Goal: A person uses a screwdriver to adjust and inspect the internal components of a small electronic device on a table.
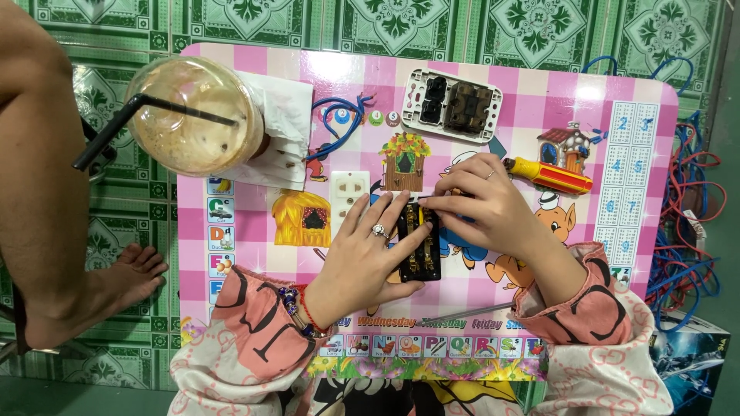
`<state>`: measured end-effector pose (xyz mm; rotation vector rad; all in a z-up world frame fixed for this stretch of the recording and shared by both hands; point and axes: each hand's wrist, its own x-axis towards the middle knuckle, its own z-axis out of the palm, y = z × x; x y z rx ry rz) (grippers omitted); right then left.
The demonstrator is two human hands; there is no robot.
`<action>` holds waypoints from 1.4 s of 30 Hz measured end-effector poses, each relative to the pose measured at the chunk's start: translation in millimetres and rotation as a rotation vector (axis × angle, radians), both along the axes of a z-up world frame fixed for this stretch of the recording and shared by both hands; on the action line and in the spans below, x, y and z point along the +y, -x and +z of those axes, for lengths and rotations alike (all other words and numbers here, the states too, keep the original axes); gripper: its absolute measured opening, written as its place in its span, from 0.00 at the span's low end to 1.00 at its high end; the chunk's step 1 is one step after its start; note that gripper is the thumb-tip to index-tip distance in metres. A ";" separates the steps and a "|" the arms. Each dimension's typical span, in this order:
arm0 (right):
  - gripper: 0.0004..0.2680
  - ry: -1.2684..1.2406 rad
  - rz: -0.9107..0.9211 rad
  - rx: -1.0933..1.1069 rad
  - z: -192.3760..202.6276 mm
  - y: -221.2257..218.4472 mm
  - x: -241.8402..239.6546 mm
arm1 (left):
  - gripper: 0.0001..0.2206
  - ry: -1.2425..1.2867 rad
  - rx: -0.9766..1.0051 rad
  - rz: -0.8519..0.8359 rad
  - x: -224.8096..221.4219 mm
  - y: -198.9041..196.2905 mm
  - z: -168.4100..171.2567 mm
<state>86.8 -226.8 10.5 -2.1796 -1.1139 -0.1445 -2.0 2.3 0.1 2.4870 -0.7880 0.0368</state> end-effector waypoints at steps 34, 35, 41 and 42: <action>0.13 -0.418 -0.635 0.108 -19.0 47.1 -115.0 | 0.09 0.641 -0.249 0.491 66.5 -14.4 16.5; 0.11 -0.424 -0.677 0.102 -20.1 47.5 -118.2 | 0.05 0.650 -0.278 0.496 67.9 -14.1 18.6; 0.12 -0.526 -0.698 0.265 -31.6 53.5 -136.0 | 0.06 0.571 -0.266 0.385 62.1 -7.3 18.8; 0.12 -0.526 -0.695 0.264 -30.8 54.7 -136.5 | 0.06 0.571 -0.268 0.386 60.0 -7.1 17.3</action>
